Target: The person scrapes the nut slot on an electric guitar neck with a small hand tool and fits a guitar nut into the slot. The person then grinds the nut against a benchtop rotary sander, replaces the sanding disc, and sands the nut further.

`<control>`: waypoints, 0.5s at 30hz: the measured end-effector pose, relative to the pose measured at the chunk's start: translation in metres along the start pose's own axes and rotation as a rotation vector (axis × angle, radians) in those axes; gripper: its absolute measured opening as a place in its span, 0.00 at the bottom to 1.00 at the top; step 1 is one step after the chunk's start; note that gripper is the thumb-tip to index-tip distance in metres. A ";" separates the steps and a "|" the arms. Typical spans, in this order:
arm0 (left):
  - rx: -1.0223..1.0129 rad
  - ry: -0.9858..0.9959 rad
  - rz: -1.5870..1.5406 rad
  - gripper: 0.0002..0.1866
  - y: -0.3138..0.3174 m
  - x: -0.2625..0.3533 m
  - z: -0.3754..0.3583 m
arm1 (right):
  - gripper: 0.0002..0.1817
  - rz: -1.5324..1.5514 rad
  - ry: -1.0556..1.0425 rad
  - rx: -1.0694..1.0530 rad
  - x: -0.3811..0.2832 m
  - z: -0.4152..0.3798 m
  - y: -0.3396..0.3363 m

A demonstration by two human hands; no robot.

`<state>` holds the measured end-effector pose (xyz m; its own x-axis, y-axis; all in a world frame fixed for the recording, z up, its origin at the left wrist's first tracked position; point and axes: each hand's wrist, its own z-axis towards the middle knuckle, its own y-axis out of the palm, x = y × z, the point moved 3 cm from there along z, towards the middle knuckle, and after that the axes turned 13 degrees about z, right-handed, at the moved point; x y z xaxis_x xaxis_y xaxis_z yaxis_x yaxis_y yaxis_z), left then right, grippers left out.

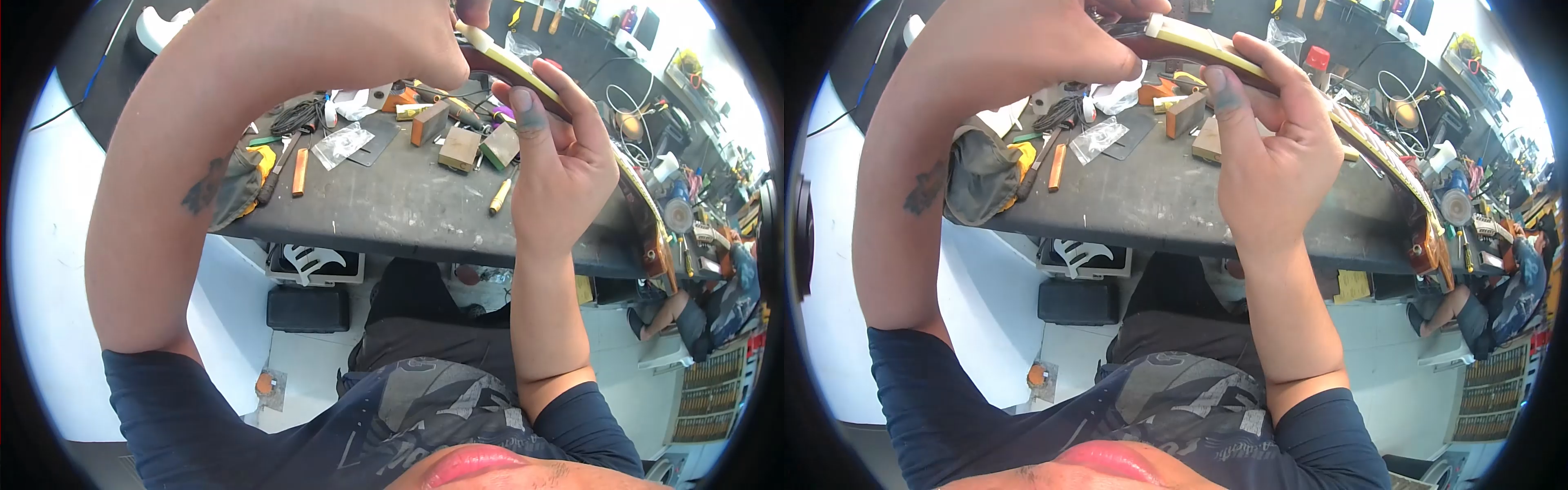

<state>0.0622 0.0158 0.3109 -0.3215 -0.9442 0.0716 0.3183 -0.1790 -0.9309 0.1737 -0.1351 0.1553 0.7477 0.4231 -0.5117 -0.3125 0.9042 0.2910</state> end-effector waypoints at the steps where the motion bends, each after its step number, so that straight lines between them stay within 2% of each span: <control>1: -0.097 -0.034 -0.096 0.15 -0.011 -0.002 0.002 | 0.20 0.004 -0.003 -0.007 0.001 -0.001 0.000; 2: -0.193 -0.068 -0.191 0.16 -0.020 -0.005 0.006 | 0.20 0.008 -0.007 -0.014 0.002 -0.001 -0.001; 4: -0.131 0.009 -0.165 0.16 -0.010 -0.025 0.017 | 0.20 0.032 -0.003 -0.021 0.005 -0.001 -0.001; 5: 0.022 0.117 -0.045 0.16 0.021 -0.049 0.027 | 0.20 0.051 0.011 -0.018 0.007 -0.003 0.000; 7: 0.172 0.171 0.113 0.15 0.040 -0.048 0.018 | 0.20 0.016 0.032 -0.035 0.013 -0.010 -0.001; 8: 0.164 0.128 0.158 0.14 0.043 -0.037 0.001 | 0.20 -0.038 0.035 -0.047 0.019 -0.015 -0.003; 10: 0.137 0.106 0.105 0.14 0.056 -0.045 -0.006 | 0.20 -0.110 0.002 -0.069 0.032 -0.028 -0.002; 12: 0.084 0.110 -0.106 0.16 0.097 -0.091 -0.010 | 0.19 -0.179 0.016 -0.105 0.041 -0.046 -0.001; 15: 0.043 -0.021 -0.273 0.15 0.142 -0.113 -0.025 | 0.19 -0.227 0.022 -0.161 0.075 -0.073 -0.005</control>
<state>0.1214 0.1046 0.1621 -0.3819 -0.8649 0.3257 0.2599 -0.4387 -0.8602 0.1881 -0.1037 0.0567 0.7967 0.2087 -0.5673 -0.2290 0.9728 0.0362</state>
